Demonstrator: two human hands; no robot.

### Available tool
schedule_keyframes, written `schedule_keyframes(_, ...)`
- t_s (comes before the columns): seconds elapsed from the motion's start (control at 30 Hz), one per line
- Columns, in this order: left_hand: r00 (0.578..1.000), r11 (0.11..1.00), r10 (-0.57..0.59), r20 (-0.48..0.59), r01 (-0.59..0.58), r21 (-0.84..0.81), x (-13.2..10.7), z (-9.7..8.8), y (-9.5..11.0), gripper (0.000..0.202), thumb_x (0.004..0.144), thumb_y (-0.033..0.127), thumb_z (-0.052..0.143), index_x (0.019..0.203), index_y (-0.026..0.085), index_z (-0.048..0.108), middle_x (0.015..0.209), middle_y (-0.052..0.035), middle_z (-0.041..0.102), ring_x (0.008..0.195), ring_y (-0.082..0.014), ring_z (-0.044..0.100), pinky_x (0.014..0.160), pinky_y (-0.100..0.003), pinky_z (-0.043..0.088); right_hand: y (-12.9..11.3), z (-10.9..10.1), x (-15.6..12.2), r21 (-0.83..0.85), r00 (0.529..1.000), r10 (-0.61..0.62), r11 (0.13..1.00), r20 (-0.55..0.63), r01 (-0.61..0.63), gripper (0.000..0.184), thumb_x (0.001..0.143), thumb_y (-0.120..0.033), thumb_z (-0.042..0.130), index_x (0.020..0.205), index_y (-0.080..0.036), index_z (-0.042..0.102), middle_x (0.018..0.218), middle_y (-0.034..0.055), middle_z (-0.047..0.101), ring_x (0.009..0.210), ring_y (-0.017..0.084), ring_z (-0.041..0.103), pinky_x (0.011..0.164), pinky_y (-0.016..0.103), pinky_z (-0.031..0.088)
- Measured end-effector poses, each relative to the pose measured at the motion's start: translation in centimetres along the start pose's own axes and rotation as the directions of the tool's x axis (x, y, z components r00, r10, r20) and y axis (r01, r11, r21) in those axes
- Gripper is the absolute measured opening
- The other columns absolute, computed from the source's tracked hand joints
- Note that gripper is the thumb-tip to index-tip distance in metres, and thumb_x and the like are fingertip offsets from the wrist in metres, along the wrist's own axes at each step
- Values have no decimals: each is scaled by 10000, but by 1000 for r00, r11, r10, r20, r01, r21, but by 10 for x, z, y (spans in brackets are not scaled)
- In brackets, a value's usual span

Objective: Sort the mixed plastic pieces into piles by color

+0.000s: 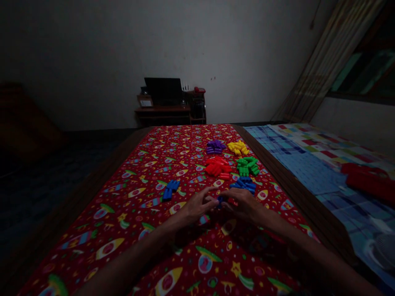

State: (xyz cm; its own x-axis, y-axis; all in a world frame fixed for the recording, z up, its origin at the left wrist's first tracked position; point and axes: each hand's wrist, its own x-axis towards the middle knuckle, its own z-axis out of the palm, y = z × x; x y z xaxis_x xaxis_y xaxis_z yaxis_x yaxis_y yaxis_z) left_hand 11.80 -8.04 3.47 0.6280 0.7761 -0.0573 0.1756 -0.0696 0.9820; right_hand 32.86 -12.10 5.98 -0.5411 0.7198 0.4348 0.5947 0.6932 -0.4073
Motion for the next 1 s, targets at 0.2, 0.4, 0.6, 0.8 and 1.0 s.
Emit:
schedule_keyframes(0.2, 996, 990, 46, -73, -36, 137, -11, -10, 2, 464, 893, 521, 459, 1185, 184, 587, 883, -56, 695, 778, -172, 653, 702, -286, 515, 35, -33, -6, -83, 942, 277, 951, -191, -297, 231, 885, -284, 542, 1014, -194, 711, 894, 62, 750, 749, 192, 690, 664, 272, 518)
schedule_keyframes(0.4, 994, 983, -4, -107, 24, 182, -13, -16, -9, 380, 867, 458, 481, 1057, 177, 653, 863, -59, 713, 796, -191, 674, 714, -300, 528, 74, -47, -20, -224, 909, 385, 882, -161, -414, 304, 894, -323, 499, 989, -161, 739, 912, 93, 756, 783, 224, 702, 680, 299, 513)
schedule_keyframes(0.6, 996, 986, 4, -93, 12, 167, -13, -17, -11, 364, 866, 425, 464, 1033, 162, 653, 878, -64, 717, 802, -186, 673, 728, -298, 525, 86, -37, -19, -211, 915, 314, 905, -253, -369, 329, 924, -338, 453, 894, -158, 727, 909, 107, 741, 840, 228, 684, 775, 335, 508)
schedule_keyframes(0.8, 995, 986, -14, -100, 31, 165, -14, -18, -5, 341, 836, 401, 484, 980, 148, 661, 870, -71, 719, 803, -186, 671, 738, -291, 519, 86, -25, -20, -133, 903, 324, 919, -282, -371, 324, 931, -346, 438, 922, -170, 710, 909, 96, 736, 807, 221, 675, 747, 333, 516)
schedule_keyframes(1.0, 995, 983, -17, -99, 35, 180, -13, -18, -7, 338, 839, 391, 479, 978, 151, 673, 873, -73, 724, 807, -191, 672, 741, -296, 523, 77, -11, -28, -66, 917, 325, 935, -231, -348, 320, 950, -352, 434, 1035, -177, 688, 1004, 107, 718, 916, 226, 669, 815, 345, 515)
